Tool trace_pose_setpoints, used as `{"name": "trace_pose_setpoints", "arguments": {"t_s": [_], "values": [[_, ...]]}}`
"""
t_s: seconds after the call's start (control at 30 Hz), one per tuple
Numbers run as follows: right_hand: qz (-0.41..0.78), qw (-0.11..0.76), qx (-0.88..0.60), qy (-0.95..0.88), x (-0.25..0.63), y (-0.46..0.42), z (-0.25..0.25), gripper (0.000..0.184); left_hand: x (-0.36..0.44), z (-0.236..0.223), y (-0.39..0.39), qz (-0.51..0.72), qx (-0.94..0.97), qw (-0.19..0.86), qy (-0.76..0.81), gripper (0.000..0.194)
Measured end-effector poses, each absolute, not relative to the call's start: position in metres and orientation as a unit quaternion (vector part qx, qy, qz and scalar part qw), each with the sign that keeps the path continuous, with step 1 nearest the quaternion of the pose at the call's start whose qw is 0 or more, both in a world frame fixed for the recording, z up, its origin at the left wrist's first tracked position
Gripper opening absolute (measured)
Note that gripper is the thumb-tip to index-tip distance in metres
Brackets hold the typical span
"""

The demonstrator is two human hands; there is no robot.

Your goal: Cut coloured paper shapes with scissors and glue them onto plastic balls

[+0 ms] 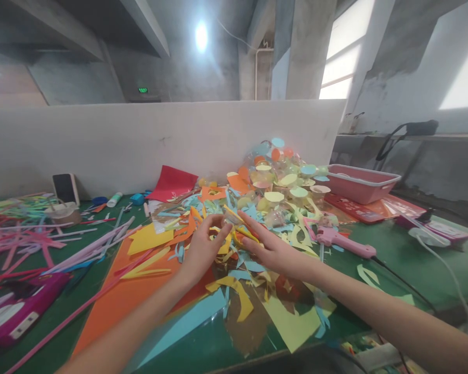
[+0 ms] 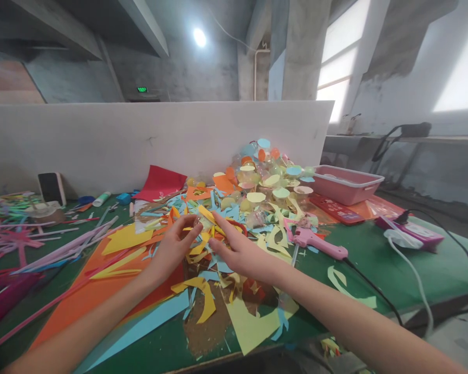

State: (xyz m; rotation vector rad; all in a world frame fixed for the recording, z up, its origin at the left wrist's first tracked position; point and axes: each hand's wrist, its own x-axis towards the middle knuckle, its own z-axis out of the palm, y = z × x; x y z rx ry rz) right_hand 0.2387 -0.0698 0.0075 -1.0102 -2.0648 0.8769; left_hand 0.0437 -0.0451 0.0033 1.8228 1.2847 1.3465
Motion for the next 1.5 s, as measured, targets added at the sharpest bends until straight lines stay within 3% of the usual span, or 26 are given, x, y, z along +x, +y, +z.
{"name": "trace_pose_setpoints", "arguments": {"t_s": [0.37, 0.7, 1.1, 1.5], "values": [[0.259, 0.396, -0.358, -0.805, 0.237, -0.060, 0.003, 0.051, 0.042, 0.001, -0.038, 0.493, 0.643, 0.328, 0.486, 0.044], [0.264, 0.389, -0.326, -0.820, 0.238, -0.059, -0.001, 0.059, 0.045, -0.004, -0.033, 0.498, 0.603, 0.425, 0.456, 0.051], [0.309, 0.332, -0.348, -0.821, 0.242, -0.070, 0.008, 0.064, 0.044, 0.002, -0.038, 0.483, 0.624, 0.393, 0.473, 0.053], [0.318, 0.328, -0.346, -0.819, 0.243, -0.070, 0.008, 0.067, 0.045, 0.003, -0.041, 0.470, 0.650, 0.366, 0.472, 0.041]]}}
